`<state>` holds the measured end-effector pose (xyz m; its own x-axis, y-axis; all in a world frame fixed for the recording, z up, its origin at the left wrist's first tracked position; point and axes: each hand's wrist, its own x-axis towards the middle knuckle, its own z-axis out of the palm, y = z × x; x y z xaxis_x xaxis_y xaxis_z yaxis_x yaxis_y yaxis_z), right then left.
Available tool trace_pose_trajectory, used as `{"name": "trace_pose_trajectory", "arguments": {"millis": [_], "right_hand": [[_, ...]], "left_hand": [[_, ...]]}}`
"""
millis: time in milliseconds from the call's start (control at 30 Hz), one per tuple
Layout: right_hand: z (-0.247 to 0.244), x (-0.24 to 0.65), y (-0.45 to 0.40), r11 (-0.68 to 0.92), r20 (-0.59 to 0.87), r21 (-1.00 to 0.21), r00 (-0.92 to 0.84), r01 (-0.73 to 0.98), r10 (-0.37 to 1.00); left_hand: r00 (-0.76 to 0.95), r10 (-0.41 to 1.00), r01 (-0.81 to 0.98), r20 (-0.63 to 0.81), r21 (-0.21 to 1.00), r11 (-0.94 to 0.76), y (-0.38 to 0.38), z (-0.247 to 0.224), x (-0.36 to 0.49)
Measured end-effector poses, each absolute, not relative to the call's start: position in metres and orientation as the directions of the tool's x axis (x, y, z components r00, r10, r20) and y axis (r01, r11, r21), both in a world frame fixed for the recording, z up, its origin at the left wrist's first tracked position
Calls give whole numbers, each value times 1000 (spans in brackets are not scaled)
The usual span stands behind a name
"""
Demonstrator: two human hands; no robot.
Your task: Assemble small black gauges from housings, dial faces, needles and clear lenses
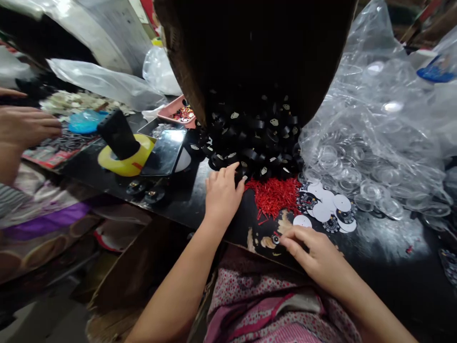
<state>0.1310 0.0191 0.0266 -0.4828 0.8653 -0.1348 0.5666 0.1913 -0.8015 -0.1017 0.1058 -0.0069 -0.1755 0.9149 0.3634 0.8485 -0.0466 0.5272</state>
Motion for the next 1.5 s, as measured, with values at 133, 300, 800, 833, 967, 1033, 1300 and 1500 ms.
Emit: {"name": "trace_pose_trajectory", "arguments": {"millis": [133, 300, 800, 833, 967, 1033, 1300, 1500], "right_hand": [[22, 129, 23, 143, -142, -833, -457, 534, 878], [25, 118, 28, 51, -112, -903, -348, 427, 931], [15, 170, 39, 230, -107, -377, -289, 897, 951], [14, 170, 40, 234, -106, -361, -289, 903, 951], [12, 163, 33, 143, -94, -502, -218, 853, 971], [14, 154, 25, 105, -99, -607, -206, 788, 973], [18, 138, 17, 5, -158, -882, -304, 472, 939], [27, 139, 22, -48, -139, -917, -205, 396, 969]], "left_hand": [[-210, 891, 774, 403, 626, -101, 82, -5, -104], [58, 957, 557, 286, 786, -269, 14, 3, -77], [144, 828, -690, -542, 545, 477, -28, -5, -35], [158, 827, -701, -539, 529, 479, -28, -5, -34], [134, 832, -717, -539, 527, 457, -26, -6, -27], [103, 843, -727, -528, 539, 426, -24, -6, -21], [99, 843, -790, -529, 473, 390, -16, 0, -9], [71, 861, -738, -503, 554, 385, -21, -1, -10]]}}
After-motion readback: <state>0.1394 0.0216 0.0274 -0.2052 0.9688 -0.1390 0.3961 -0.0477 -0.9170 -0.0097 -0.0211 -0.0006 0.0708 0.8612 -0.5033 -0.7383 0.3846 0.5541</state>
